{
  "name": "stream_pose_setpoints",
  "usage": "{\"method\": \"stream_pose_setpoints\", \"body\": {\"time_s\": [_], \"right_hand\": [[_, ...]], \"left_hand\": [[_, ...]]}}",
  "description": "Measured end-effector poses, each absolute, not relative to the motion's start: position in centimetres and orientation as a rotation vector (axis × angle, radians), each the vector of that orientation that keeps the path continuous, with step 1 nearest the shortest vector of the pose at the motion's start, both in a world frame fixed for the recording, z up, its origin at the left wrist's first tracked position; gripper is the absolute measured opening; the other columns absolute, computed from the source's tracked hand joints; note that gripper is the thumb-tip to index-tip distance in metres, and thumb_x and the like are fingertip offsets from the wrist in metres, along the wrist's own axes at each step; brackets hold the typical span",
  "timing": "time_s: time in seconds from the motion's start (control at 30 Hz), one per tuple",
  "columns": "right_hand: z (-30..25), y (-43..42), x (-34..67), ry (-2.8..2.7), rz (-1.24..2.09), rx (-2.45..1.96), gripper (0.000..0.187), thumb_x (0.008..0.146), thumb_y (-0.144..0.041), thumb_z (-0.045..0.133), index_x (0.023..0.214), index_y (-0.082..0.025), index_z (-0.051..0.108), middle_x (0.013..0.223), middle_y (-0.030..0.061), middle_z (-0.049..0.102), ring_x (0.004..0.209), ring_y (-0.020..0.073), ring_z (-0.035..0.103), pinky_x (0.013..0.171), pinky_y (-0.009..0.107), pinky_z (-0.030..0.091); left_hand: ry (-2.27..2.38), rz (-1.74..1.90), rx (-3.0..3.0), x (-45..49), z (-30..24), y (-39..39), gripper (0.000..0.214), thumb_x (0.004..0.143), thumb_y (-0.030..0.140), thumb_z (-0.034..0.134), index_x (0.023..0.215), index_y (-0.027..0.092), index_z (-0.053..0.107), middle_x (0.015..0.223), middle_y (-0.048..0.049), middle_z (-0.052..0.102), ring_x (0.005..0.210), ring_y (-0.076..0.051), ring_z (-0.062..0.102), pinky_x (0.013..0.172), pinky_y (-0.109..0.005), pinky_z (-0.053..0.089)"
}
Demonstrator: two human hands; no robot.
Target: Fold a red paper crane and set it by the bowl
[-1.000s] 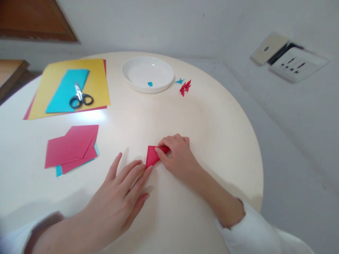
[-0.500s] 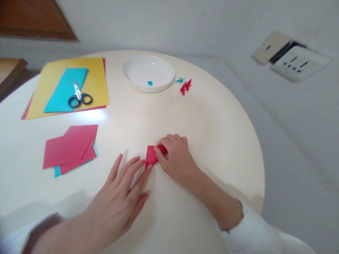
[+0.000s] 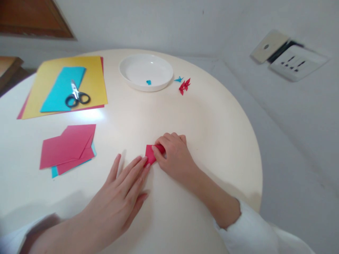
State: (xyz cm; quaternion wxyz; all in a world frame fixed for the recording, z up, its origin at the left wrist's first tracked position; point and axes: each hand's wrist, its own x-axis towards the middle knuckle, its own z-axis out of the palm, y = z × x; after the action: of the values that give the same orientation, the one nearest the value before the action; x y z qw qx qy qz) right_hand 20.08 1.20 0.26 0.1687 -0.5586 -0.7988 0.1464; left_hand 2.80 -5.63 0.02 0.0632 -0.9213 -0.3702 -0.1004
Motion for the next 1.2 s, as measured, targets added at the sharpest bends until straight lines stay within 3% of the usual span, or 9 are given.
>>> {"method": "stream_pose_setpoints", "body": {"time_s": [0.3, 0.43, 0.8, 1.2], "right_hand": [[0.4, 1.2, 19.8, -2.293, 0.43, -1.609, 0.013, 0.083, -0.02, 0.05, 0.07, -0.019, 0.053, 0.074, 0.0024, 0.062, 0.073, 0.0175, 0.051, 0.072, 0.033, 0.029], [0.4, 1.2, 19.9, -2.295, 0.416, -1.621, 0.015, 0.084, -0.021, 0.051, 0.07, -0.019, 0.053, 0.074, 0.0024, 0.061, 0.072, 0.0171, 0.051, 0.072, 0.033, 0.03], [0.4, 1.3, 19.8, -2.32, 0.421, -1.618, 0.016, 0.085, -0.022, 0.05, 0.069, -0.019, 0.053, 0.075, 0.0023, 0.062, 0.071, 0.0168, 0.05, 0.071, 0.033, 0.029], [0.9, 1.3, 19.7, -2.345, 0.438, -1.65, 0.016, 0.085, -0.021, 0.047, 0.07, -0.019, 0.051, 0.078, 0.0043, 0.063, 0.074, 0.0187, 0.051, 0.072, 0.035, 0.03]], "left_hand": [[-1.241, -0.346, -2.841, 2.7, 0.4, -5.3, 0.047, 0.094, 0.029, 0.03, 0.131, 0.005, 0.044, 0.131, -0.0182, 0.054, 0.123, -0.034, 0.047, 0.101, -0.06, 0.031], [-1.308, -0.386, -2.853, 2.7, 0.1, -4.7, 0.049, 0.094, 0.032, 0.031, 0.134, 0.006, 0.039, 0.14, -0.0163, 0.045, 0.129, -0.033, 0.041, 0.104, -0.059, 0.027], [-1.332, -0.327, -2.889, 2.7, -0.2, -4.5, 0.048, 0.094, 0.032, 0.031, 0.134, 0.006, 0.041, 0.138, -0.0168, 0.047, 0.129, -0.033, 0.041, 0.105, -0.061, 0.025], [-1.311, -0.309, -2.943, 2.6, -0.5, -3.6, 0.055, 0.094, 0.038, 0.032, 0.139, 0.006, 0.033, 0.144, -0.0169, 0.039, 0.134, -0.031, 0.033, 0.109, -0.058, 0.021]]}}
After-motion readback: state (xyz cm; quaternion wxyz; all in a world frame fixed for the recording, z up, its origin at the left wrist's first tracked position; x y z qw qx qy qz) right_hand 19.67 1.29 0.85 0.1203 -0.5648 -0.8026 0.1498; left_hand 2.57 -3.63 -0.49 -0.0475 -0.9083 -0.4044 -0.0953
